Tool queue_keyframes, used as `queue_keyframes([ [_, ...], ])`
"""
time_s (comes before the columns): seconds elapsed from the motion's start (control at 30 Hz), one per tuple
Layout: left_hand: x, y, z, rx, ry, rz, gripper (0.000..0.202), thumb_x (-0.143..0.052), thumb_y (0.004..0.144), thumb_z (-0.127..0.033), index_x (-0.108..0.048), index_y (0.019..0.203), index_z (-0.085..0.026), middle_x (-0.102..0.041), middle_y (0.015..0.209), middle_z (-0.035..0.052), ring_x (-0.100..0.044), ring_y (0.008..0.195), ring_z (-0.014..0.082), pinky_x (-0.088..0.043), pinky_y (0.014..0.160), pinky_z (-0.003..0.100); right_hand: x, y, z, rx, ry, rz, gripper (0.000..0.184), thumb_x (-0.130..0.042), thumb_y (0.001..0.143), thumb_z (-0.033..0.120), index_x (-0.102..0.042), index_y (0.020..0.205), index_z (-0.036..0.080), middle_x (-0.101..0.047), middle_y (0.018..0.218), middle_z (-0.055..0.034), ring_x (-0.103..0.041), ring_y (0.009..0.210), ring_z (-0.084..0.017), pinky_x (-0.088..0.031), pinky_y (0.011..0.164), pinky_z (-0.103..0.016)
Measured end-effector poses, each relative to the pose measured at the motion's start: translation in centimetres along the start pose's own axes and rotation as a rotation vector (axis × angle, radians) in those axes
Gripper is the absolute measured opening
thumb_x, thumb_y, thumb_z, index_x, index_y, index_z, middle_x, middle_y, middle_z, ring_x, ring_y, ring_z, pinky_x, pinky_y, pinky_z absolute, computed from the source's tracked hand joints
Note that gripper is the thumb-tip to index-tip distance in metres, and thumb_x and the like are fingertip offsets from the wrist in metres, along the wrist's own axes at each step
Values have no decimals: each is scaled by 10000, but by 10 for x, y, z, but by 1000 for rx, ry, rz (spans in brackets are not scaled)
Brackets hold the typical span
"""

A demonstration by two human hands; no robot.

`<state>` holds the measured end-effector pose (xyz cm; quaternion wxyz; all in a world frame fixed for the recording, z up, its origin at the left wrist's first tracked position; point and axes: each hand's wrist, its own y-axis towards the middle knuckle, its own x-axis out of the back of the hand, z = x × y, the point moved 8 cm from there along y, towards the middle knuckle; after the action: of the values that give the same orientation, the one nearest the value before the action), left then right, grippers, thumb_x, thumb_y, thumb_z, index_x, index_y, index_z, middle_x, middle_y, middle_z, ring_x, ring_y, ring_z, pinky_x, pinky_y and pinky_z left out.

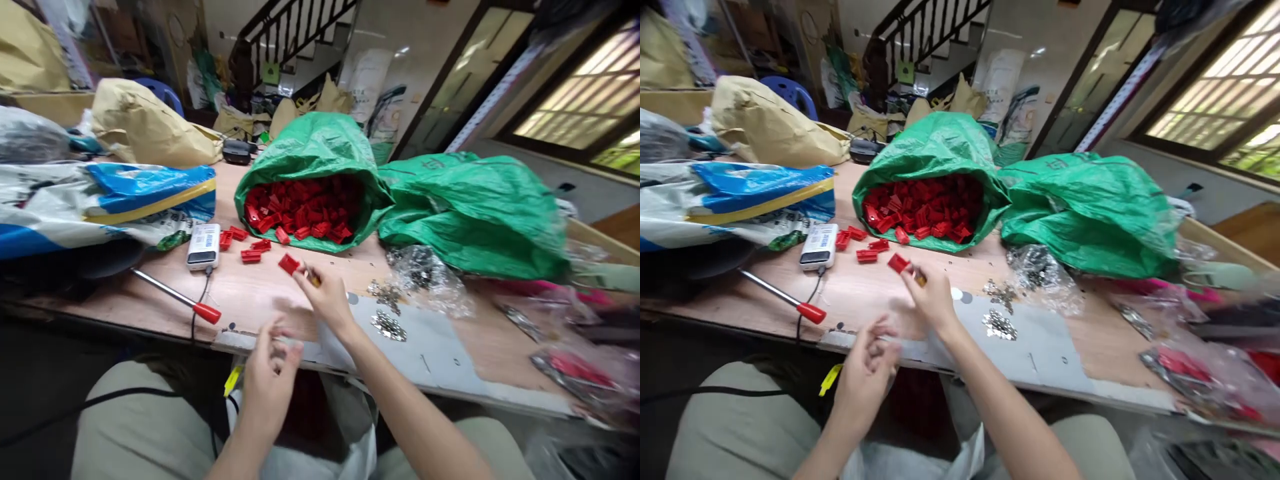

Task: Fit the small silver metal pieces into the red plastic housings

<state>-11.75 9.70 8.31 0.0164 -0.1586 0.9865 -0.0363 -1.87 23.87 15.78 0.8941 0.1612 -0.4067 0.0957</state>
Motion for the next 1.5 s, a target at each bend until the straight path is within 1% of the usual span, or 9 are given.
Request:
queue_keyframes([
  [0.1, -7, 8, -1, -7, -165, 14, 698, -638, 890, -490, -343, 1480, -262, -545, 1395, 148, -682, 948, 185, -587, 657, 262, 11, -75, -16, -35, 342, 80, 272, -619, 912, 417, -722, 907, 165, -657, 708, -10, -555, 634, -141, -420, 579, -230],
  [0.23, -43, 11, -1, 10, -119, 251, 476, -661, 887, -446, -585, 1290, -205, -698, 1182, 113, -694, 1038, 226, -602, 757, 282, 31, -133, -42, -90, 418, 124, 251, -604, 934, 382, -734, 1014, 182, -722, 817, -36, -592, 667, -157, -449, 617, -255],
  [0.37, -64, 15, -12, -188, 140, 294, 323, -623, 924, -362, -637, 1221, -238, -706, 1185, 68, -689, 1046, 218, -589, 849, 325, 78, -142, -88, -164, 116, -34, 297, -510, 976, 367, -707, 1118, 196, -756, 941, -70, -659, 747, -201, -473, 673, -297],
  [0.53, -75, 19, -19, -344, 355, 330, 275, -590, 944, -310, -636, 1208, -250, -708, 1185, 51, -698, 1002, 210, -563, 868, 336, 118, -113, -127, -166, -289, -160, 231, -510, 945, 273, -713, 1021, 193, -759, 1003, -95, -689, 846, -256, -463, 710, -334],
  [0.67, -72, 23, -14, -245, 289, 342, 301, -602, 936, -336, -617, 1215, -224, -729, 1132, 63, -718, 953, 203, -572, 835, 318, 107, -72, -130, -140, -448, -49, 242, -552, 920, 231, -724, 1087, 189, -760, 1030, -102, -683, 896, -253, -454, 735, -316],
  [0.9, -71, 23, -14, -212, 240, 362, 278, -602, 935, -304, -613, 1200, -220, -728, 1134, 58, -718, 974, 201, -565, 874, 325, 96, -42, -140, -167, -469, 24, 137, -599, 858, 202, -704, 775, 175, -742, 808, -112, -659, 778, -254, -408, 680, -303],
  [1.1, -68, 23, -15, -241, 211, 367, 261, -593, 946, -273, -620, 1202, -231, -724, 1154, 38, -705, 1029, 191, -557, 913, 310, 102, -61, -124, -182, -246, 1, 149, -557, 858, 235, -690, 840, 172, -724, 812, -57, -634, 729, -197, -434, 670, -279],
  [1.27, -68, 21, -17, -326, 242, 381, 254, -591, 943, -217, -637, 1193, -229, -725, 1170, 33, -694, 1061, 182, -552, 935, 295, 56, -93, -95, -169, 354, 306, 150, -605, 846, 331, -647, 864, 187, -650, 783, -10, -559, 686, -152, -412, 611, -255],
  [1.5, -70, 15, -23, -483, 293, 432, 296, -551, 950, -144, -640, 1218, -231, -716, 1213, 50, -677, 1101, 178, -539, 956, 302, 29, -104, -91, -273, 511, 531, 294, -656, 858, 365, -439, 1008, 234, -571, 719, 67, -417, 530, -88, -296, 483, -201],
])
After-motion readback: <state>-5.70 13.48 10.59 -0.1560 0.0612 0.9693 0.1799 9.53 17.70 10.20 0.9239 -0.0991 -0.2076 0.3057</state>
